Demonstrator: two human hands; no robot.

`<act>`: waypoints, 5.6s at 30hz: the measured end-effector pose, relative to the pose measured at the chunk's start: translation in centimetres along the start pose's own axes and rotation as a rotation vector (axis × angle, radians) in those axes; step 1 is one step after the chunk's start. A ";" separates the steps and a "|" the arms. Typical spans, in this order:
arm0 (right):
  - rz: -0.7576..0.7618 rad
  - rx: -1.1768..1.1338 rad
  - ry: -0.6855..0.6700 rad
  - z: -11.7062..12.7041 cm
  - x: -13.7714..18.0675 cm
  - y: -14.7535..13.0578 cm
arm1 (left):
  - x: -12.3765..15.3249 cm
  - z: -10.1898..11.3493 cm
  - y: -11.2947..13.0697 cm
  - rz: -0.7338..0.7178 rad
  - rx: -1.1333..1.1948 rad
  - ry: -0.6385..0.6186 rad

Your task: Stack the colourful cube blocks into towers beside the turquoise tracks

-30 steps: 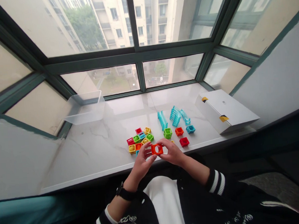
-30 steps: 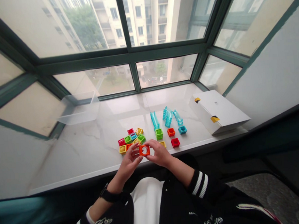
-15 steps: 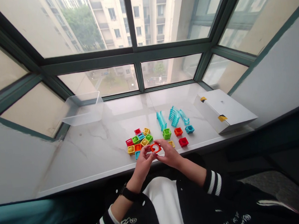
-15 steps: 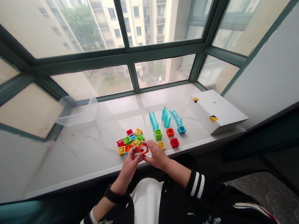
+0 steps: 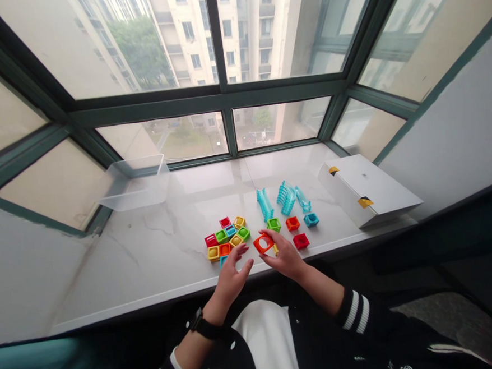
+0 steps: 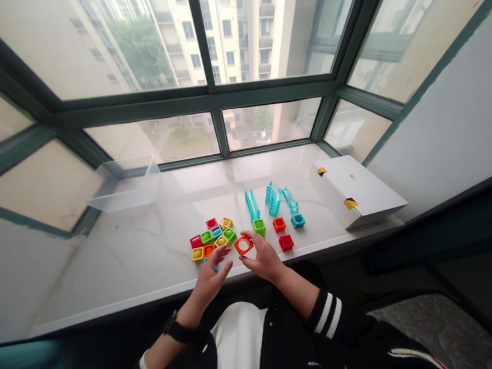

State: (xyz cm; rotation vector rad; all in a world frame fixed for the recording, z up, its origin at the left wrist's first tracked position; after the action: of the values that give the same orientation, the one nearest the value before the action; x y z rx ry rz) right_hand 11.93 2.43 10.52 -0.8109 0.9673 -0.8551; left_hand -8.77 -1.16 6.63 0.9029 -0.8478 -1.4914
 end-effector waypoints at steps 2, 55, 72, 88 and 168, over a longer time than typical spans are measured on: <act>0.004 0.013 0.035 1.4 -0.2 0.3 | -0.3 1.1 -0.4 -0.116 -0.278 0.059; -0.383 0.410 0.236 11.2 -1.1 14.7 | -0.7 1.7 -6.4 -0.124 -0.864 0.062; -0.345 0.426 0.247 11.2 -0.9 15.6 | -0.6 1.5 -5.9 -0.152 -1.026 0.054; -0.351 0.436 0.234 11.1 -0.7 15.6 | -0.5 1.5 -6.2 -0.148 -1.010 0.050; 0.003 0.080 -0.402 -3.5 -1.1 1.2 | 0.6 6.2 -8.0 -0.116 -0.817 -0.019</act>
State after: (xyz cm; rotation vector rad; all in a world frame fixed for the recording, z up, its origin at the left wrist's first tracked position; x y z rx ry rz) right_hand 8.63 3.26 8.61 -0.8710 0.5766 -0.6878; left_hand -17.88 -0.79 2.22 0.3245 -0.1420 -1.7387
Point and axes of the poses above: each hand's wrist, its own x-axis away from the middle knuckle, its own z-axis out of the back of the hand, y = z × x, the point moved 5 cm from there along -x, towards the middle knuckle, and after that the axes turned 10 degrees about -x, right-handed, at the moved point
